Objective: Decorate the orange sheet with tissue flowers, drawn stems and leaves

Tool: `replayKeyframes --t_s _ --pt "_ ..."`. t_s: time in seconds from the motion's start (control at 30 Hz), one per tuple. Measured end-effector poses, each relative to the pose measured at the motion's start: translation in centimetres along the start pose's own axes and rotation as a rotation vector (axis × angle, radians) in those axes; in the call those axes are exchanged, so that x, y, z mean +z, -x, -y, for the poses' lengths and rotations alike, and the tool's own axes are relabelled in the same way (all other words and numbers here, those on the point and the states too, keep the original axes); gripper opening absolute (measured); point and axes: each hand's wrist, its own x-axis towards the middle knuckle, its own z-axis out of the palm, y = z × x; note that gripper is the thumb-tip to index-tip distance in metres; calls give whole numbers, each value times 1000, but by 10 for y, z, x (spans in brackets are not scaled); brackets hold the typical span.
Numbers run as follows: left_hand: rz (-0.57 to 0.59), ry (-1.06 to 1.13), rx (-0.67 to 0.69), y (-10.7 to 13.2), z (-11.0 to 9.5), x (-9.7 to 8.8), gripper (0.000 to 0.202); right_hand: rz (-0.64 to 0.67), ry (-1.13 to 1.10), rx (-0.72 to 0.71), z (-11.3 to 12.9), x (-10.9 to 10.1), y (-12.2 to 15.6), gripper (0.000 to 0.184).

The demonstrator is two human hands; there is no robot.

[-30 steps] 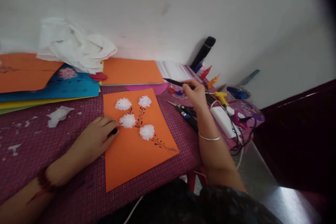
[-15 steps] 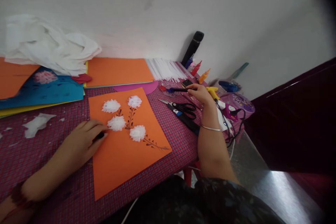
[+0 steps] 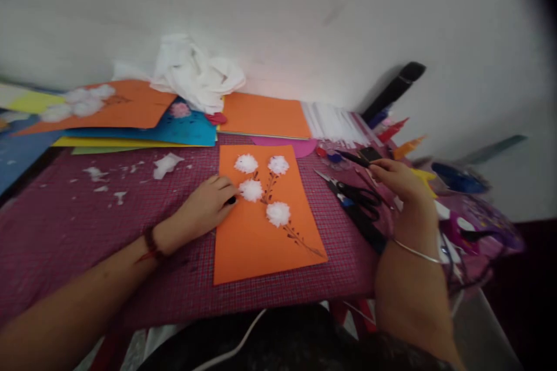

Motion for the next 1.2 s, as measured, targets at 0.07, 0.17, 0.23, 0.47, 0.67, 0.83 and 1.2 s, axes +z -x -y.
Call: replayKeyframes --t_s 0.07,0.17,0.23,0.47,0.67,0.83,1.2 --pt "5 -8 -5 -1 -3 -2 21 -21 -110 -79 21 2 5 24" --pt "0 -2 -3 0 -5 -2 20 114 -222 -317 69 21 14 30" --pt "1 0 1 0 -5 -1 20 188 -266 -436 103 41 16 30" --pt "10 6 -28 1 -6 0 19 260 -164 -589 162 91 -2 27" --pt "-5 29 -32 2 -5 1 18 297 -141 -559 166 95 0 30" --pt "-18 19 -30 1 -5 2 17 397 -207 -555 165 92 10 33" --pt "-38 9 -16 2 -4 4 18 288 -63 -568 191 96 4 29"
